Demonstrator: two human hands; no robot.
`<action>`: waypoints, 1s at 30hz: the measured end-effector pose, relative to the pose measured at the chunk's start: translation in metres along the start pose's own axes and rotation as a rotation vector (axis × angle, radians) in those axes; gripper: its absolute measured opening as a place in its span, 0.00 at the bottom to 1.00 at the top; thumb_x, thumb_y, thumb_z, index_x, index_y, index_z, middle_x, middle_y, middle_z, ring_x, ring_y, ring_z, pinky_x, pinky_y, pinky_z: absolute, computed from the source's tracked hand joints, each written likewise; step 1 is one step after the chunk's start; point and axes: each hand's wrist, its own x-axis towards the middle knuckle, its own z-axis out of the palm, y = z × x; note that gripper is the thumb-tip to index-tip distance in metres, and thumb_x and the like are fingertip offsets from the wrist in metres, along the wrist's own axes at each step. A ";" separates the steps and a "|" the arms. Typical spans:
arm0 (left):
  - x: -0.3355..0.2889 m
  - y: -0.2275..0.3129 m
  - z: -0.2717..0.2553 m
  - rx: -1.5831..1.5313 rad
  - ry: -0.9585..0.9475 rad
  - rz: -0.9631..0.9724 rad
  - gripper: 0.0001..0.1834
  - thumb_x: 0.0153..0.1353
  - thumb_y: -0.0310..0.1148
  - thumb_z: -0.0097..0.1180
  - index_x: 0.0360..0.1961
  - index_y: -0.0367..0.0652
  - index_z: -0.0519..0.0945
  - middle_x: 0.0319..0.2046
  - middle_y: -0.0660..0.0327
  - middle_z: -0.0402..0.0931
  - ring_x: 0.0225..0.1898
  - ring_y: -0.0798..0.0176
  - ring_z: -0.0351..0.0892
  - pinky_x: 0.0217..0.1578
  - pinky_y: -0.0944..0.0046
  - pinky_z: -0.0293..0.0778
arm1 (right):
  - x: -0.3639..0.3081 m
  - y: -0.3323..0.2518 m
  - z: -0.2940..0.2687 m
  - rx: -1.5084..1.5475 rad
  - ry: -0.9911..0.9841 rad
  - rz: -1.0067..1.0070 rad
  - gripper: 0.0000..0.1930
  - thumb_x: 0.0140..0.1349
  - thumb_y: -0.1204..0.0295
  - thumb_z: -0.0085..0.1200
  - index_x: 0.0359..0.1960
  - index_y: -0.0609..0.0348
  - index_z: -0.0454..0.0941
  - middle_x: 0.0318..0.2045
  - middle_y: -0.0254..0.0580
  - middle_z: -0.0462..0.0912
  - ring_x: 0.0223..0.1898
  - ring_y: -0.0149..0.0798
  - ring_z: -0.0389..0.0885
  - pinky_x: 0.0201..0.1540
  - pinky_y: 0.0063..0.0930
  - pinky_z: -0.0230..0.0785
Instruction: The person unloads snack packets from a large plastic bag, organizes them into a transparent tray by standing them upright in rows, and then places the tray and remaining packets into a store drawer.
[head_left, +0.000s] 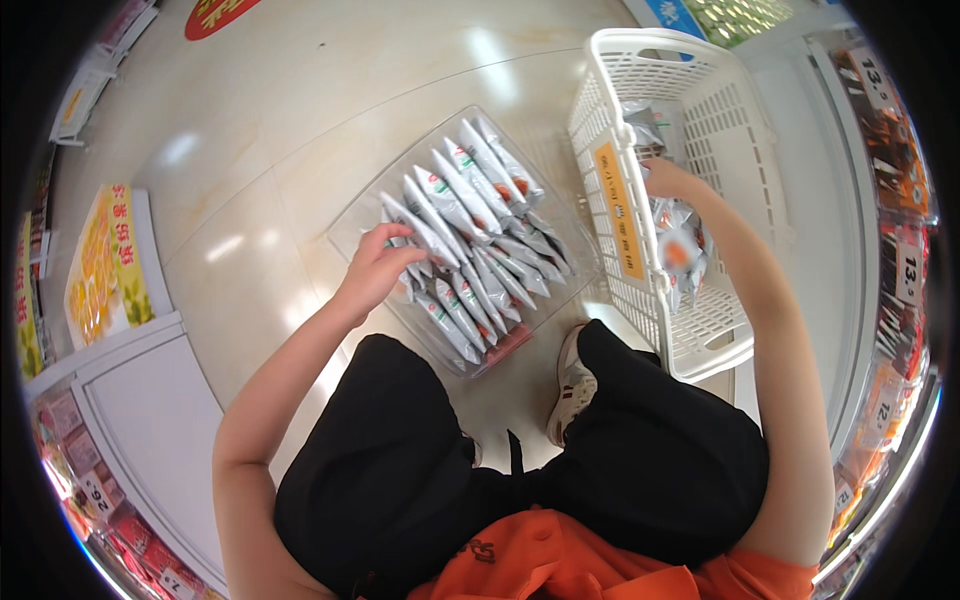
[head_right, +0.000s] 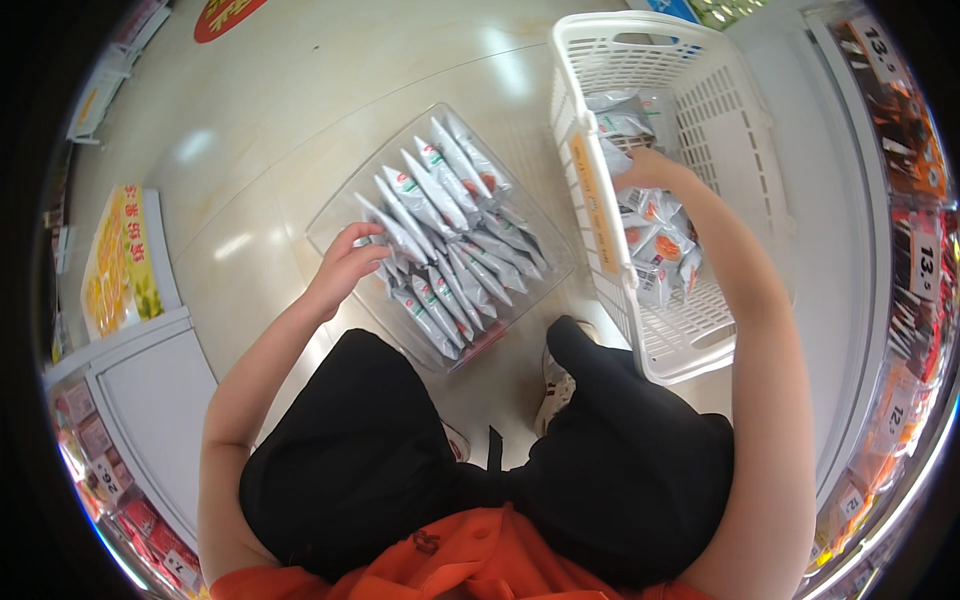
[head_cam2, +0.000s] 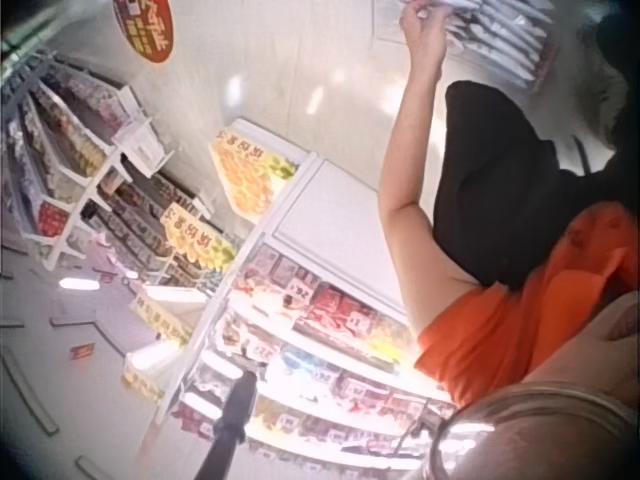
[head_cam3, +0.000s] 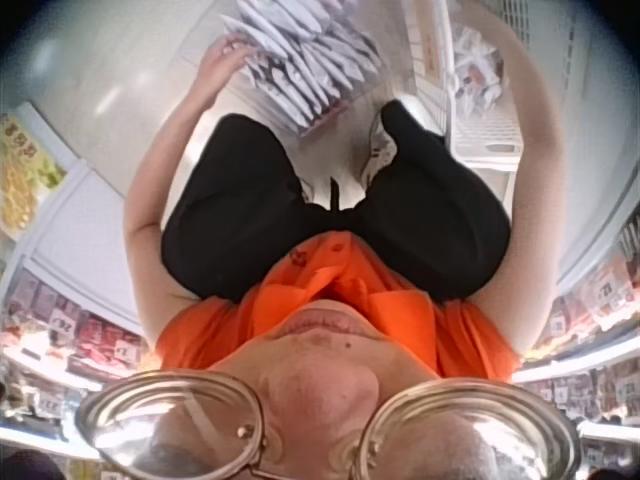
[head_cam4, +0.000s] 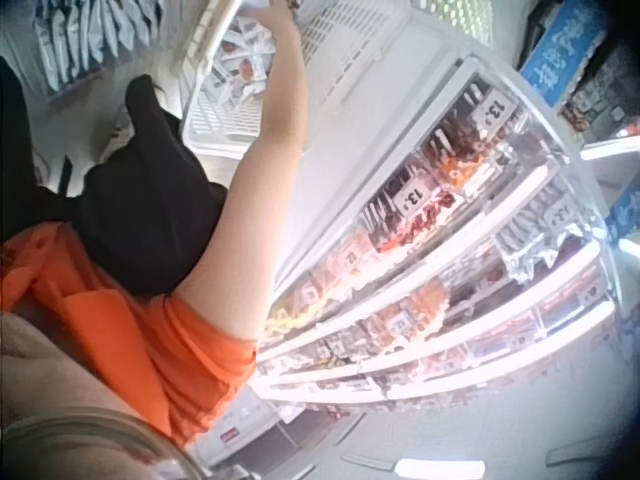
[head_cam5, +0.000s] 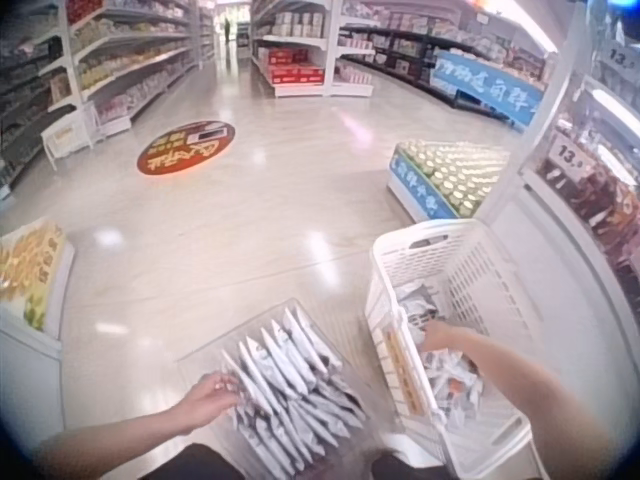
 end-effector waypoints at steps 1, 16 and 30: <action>-0.001 0.003 -0.002 0.001 -0.044 -0.051 0.21 0.58 0.37 0.55 0.53 0.44 0.70 0.48 0.62 0.71 0.52 0.66 0.70 0.54 0.63 0.64 | -0.001 -0.001 0.001 -0.021 0.061 -0.006 0.43 0.31 0.53 0.71 0.52 0.66 0.74 0.49 0.56 0.78 0.48 0.49 0.78 0.54 0.32 0.67; 0.004 0.020 -0.028 0.078 -0.018 0.044 0.18 0.58 0.38 0.55 0.47 0.41 0.74 0.46 0.60 0.75 0.49 0.66 0.72 0.51 0.64 0.65 | -0.157 -0.104 -0.161 0.271 0.303 -0.202 0.23 0.44 0.64 0.69 0.42 0.64 0.80 0.35 0.40 0.83 0.34 0.31 0.81 0.41 0.26 0.72; 0.008 0.042 -0.052 -0.037 -0.446 -0.046 0.33 0.49 0.18 0.56 0.60 0.39 0.66 0.52 0.59 0.73 0.55 0.65 0.71 0.57 0.63 0.67 | -0.137 -0.296 -0.017 0.427 -0.630 -0.441 0.33 0.45 0.55 0.69 0.50 0.67 0.76 0.46 0.46 0.79 0.48 0.38 0.76 0.53 0.30 0.65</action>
